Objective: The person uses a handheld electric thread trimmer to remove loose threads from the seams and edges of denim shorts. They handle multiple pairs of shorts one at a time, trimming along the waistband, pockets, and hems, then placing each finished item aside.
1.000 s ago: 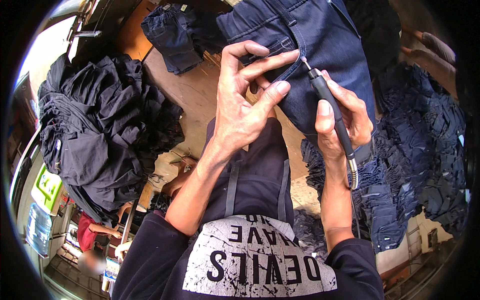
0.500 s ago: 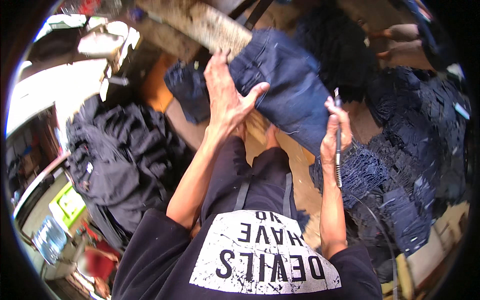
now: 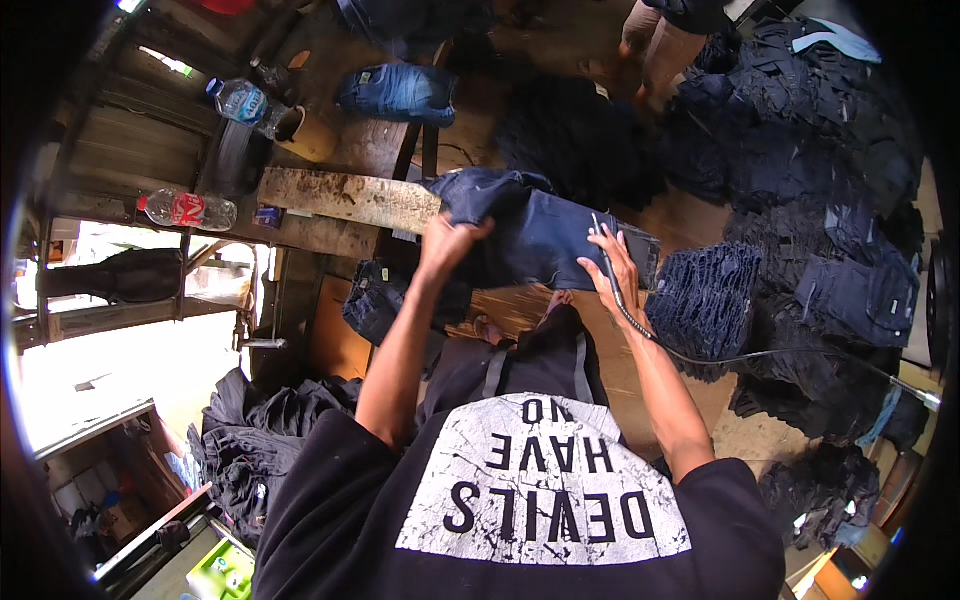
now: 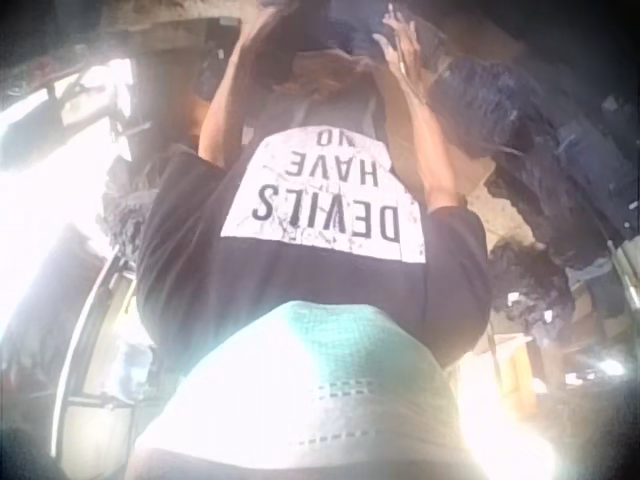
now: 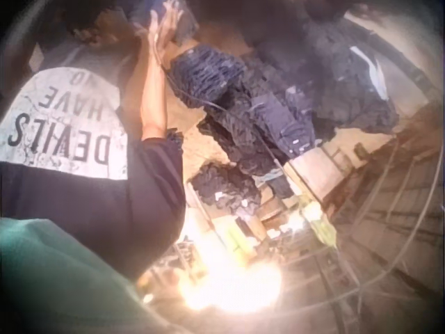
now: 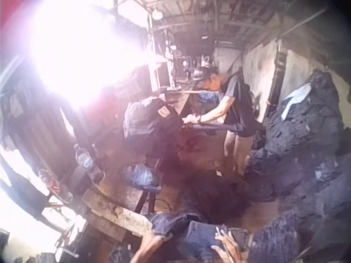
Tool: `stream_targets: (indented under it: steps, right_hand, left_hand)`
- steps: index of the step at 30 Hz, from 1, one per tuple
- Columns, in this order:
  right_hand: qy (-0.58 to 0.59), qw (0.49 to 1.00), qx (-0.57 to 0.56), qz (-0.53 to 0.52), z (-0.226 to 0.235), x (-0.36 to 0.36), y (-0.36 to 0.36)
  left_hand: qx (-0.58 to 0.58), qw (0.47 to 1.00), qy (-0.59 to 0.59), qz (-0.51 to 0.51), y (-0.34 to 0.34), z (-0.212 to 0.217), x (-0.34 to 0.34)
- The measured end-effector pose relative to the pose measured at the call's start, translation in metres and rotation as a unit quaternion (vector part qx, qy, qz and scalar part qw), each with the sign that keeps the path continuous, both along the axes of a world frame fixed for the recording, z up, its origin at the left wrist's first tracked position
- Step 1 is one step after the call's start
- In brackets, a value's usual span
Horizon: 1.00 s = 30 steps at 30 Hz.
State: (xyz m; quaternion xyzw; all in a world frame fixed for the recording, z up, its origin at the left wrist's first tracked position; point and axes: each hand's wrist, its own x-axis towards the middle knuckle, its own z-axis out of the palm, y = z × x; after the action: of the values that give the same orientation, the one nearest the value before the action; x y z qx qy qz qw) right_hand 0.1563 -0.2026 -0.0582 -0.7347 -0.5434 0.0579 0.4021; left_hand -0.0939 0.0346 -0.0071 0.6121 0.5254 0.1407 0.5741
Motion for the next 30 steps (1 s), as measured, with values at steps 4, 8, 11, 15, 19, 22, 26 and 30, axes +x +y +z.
stream_targets:
  steps: [4, 8, 11, 15, 19, 22, 26, 30]
  right_hand:
    - [0.004, 0.995, -0.007, 0.104, -0.005, -0.035, 0.045]
    - [0.038, 0.991, 0.008, 0.131, -0.013, -0.047, 0.095]
    - [0.099, 0.988, 0.041, 0.109, -0.006, -0.018, 0.106]
    - [0.160, 0.973, -0.068, 0.150, 0.002, 0.031, 0.116]
    - [0.159, 0.969, -0.093, 0.167, -0.008, 0.042, 0.119]
    - [0.172, 0.969, -0.026, 0.177, -0.015, 0.044, 0.119]
    - [0.184, 0.960, 0.057, 0.201, -0.007, 0.056, 0.109]
    - [0.265, 0.927, 0.008, 0.264, 0.001, 0.054, 0.074]
  left_hand:
    - [0.270, 0.949, 0.162, -0.004, 0.091, 0.000, -0.052]
    - [0.370, 0.880, 0.273, 0.117, 0.109, -0.022, -0.062]
    - [0.348, 0.850, 0.172, 0.356, 0.032, -0.039, -0.033]
    - [-0.054, 0.889, -0.229, 0.393, -0.118, -0.074, 0.043]
    - [-0.188, 0.904, -0.222, 0.313, -0.166, -0.089, 0.078]
    - [-0.094, 0.929, -0.199, 0.297, -0.162, -0.079, 0.064]
    - [-0.117, 0.925, -0.158, 0.324, -0.168, -0.080, 0.044]
    - [-0.039, 0.901, -0.248, 0.352, -0.184, -0.123, 0.051]
